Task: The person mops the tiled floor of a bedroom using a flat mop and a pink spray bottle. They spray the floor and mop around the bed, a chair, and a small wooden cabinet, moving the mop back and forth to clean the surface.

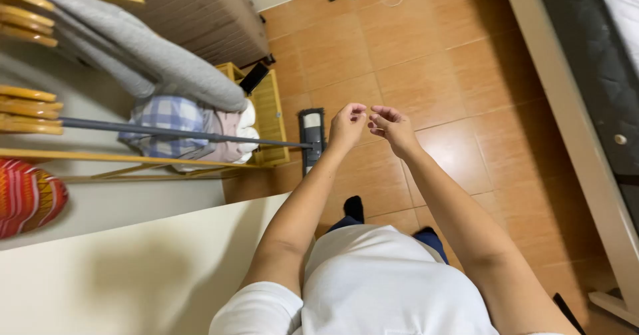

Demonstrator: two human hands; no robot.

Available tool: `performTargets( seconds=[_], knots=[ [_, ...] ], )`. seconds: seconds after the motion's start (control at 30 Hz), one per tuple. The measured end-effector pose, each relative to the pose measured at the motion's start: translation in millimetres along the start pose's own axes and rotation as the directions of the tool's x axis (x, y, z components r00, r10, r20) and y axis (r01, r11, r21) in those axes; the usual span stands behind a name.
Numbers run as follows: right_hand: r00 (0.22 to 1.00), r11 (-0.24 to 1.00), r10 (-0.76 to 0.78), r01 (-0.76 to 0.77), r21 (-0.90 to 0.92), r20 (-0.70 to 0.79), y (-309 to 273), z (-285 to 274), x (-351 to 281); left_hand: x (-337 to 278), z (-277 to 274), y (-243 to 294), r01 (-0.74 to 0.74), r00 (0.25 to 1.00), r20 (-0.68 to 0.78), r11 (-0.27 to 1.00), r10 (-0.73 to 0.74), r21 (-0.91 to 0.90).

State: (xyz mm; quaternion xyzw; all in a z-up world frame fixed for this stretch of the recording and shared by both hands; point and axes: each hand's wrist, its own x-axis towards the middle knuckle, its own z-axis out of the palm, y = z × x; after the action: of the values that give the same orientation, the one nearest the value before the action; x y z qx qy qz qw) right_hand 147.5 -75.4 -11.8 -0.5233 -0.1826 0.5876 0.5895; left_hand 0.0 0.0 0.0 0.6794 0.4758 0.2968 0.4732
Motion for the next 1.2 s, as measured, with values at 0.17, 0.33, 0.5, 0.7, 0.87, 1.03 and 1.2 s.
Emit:
performTargets(
  seconds=[0.17,0.33,0.5,0.7,0.87,1.03,1.2],
  knots=[
    [0.996,0.997,0.06,-0.057,-0.047,0.072,20.2,57.4,16.4,-5.3,-51.4,-36.1,0.063,0.994,-0.084,0.996,-0.068,-0.066],
    [0.976,0.981,0.161,-0.142,-0.134,0.143,54.8,105.3,32.0,-32.8,-102.6,-86.6,0.125,0.955,-0.256,0.985,-0.151,-0.115],
    [0.949,0.973,0.22,-0.198,-0.115,0.226,90.3,165.1,60.5,-30.3,-168.5,-157.7,0.117,0.866,-0.406,0.906,-0.294,-0.406],
    [0.925,0.952,0.285,-0.243,-0.185,0.252,119.4,233.1,73.9,-16.4,-264.1,-175.3,0.168,0.661,-0.521,0.783,-0.54,-0.598],
    [0.917,0.958,0.285,-0.262,-0.117,0.278,151.0,274.2,93.1,27.1,-307.8,-239.8,-0.013,0.494,-0.648,0.74,-0.579,-0.672],
    [0.897,0.959,0.282,-0.251,-0.133,0.34,164.8,269.8,96.4,66.6,-330.5,-269.0,0.069,0.144,-0.857,0.869,-0.495,-0.49],
    [0.923,0.924,0.341,-0.294,-0.244,0.179,142.9,232.5,89.4,95.9,-378.8,-206.9,0.049,-0.03,-0.91,0.909,-0.413,-0.414]
  ],
)
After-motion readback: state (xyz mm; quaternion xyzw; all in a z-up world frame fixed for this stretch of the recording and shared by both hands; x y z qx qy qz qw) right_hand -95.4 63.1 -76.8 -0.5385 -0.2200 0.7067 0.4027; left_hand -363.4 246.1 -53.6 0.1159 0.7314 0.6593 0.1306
